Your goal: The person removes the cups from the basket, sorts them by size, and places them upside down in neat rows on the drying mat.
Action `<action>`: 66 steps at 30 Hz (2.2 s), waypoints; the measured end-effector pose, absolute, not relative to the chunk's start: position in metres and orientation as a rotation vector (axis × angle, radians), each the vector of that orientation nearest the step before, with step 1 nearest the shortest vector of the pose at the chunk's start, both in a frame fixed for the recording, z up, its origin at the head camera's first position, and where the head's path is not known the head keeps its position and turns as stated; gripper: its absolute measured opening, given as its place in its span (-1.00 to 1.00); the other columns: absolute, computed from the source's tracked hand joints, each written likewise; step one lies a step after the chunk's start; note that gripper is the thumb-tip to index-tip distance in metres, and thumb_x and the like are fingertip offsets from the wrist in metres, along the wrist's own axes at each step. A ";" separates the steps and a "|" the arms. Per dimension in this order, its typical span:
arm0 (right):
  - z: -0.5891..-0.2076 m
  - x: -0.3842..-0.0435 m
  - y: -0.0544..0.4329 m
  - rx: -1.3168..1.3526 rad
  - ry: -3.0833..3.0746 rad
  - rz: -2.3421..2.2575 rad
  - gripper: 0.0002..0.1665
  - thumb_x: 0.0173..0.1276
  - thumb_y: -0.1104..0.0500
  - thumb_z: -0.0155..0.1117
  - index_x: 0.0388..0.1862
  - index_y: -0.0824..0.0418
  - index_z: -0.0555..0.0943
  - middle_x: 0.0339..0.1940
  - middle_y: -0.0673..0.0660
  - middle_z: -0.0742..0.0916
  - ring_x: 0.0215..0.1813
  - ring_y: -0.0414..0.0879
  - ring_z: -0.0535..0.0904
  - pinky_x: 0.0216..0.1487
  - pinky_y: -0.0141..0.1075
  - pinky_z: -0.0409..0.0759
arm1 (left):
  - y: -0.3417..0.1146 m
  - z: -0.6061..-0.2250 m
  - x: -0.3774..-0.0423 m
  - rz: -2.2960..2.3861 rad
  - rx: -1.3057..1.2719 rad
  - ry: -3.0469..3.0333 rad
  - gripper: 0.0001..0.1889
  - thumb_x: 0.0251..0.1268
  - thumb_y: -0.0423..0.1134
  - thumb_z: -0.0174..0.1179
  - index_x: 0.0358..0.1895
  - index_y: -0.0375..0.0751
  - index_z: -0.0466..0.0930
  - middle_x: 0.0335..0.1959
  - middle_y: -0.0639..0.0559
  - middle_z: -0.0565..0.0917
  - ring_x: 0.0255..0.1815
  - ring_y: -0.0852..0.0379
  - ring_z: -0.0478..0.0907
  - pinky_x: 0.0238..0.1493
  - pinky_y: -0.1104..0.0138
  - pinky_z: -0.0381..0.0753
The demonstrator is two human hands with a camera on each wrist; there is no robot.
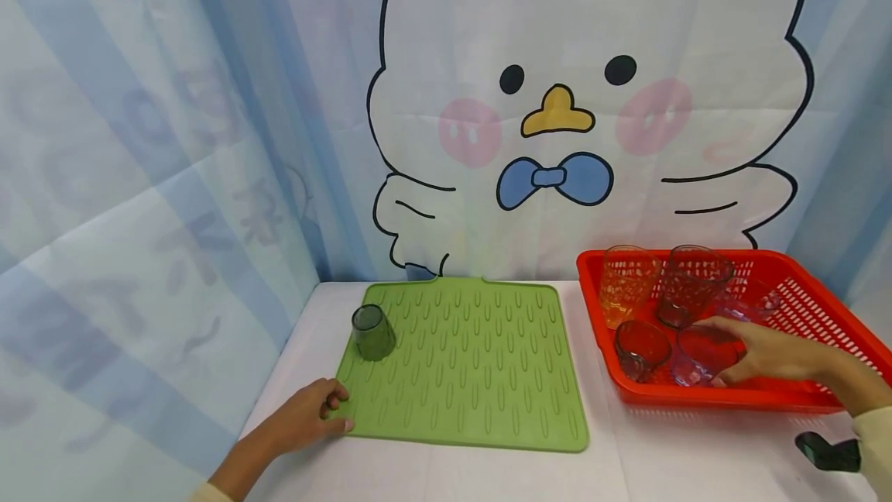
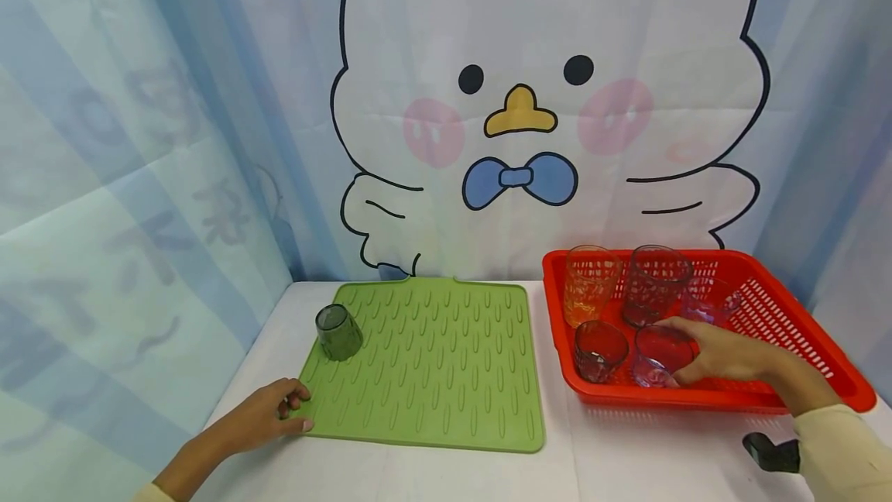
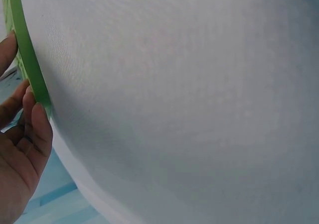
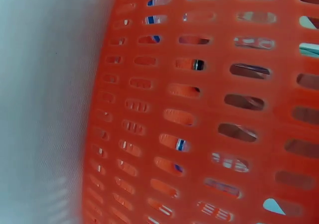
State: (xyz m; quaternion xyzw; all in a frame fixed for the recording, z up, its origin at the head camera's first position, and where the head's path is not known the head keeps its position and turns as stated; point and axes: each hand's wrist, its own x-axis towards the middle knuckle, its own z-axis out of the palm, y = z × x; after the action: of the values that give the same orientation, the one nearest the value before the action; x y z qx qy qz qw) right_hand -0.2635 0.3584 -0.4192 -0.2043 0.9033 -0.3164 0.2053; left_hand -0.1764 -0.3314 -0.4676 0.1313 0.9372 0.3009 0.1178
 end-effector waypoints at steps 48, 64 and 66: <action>-0.375 -0.230 0.327 -0.529 2.988 -0.990 -0.18 0.15 0.07 0.55 0.33 0.25 0.40 0.14 0.38 0.63 -0.19 -0.38 0.55 -0.40 -0.33 0.67 | -0.313 -0.453 -0.171 0.850 0.423 2.903 -0.54 0.27 -0.03 0.39 0.09 -0.24 0.55 -0.10 0.04 0.58 -0.15 0.14 0.54 -0.18 0.33 0.59; -0.355 -0.189 0.249 -0.889 2.960 -1.164 -0.21 0.00 0.15 0.63 0.25 0.02 0.52 -0.04 -0.19 0.69 -0.25 -0.27 0.60 -0.41 -0.36 0.67 | -0.240 -0.417 -0.153 1.010 0.631 2.802 -0.48 0.34 0.09 0.31 0.21 -0.15 0.50 0.07 -0.04 0.58 0.01 -0.04 0.57 -0.05 0.21 0.62; -0.353 -0.184 0.236 -0.933 2.935 -1.165 -0.20 -0.01 0.12 0.64 0.25 -0.01 0.52 -0.04 -0.15 0.71 -0.22 -0.28 0.61 -0.37 -0.36 0.69 | -0.230 -0.413 -0.150 1.020 0.678 2.801 -0.48 0.34 0.09 0.30 0.21 -0.14 0.49 0.08 -0.01 0.58 0.03 -0.02 0.58 -0.04 0.23 0.63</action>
State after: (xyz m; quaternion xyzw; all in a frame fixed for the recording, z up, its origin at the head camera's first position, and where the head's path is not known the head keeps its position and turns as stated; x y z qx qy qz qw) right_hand -0.1838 0.2362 -0.3528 -0.2826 0.8888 -0.3528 -0.0754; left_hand -0.1501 -0.2300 -0.4130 0.2217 0.9154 0.3335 0.0422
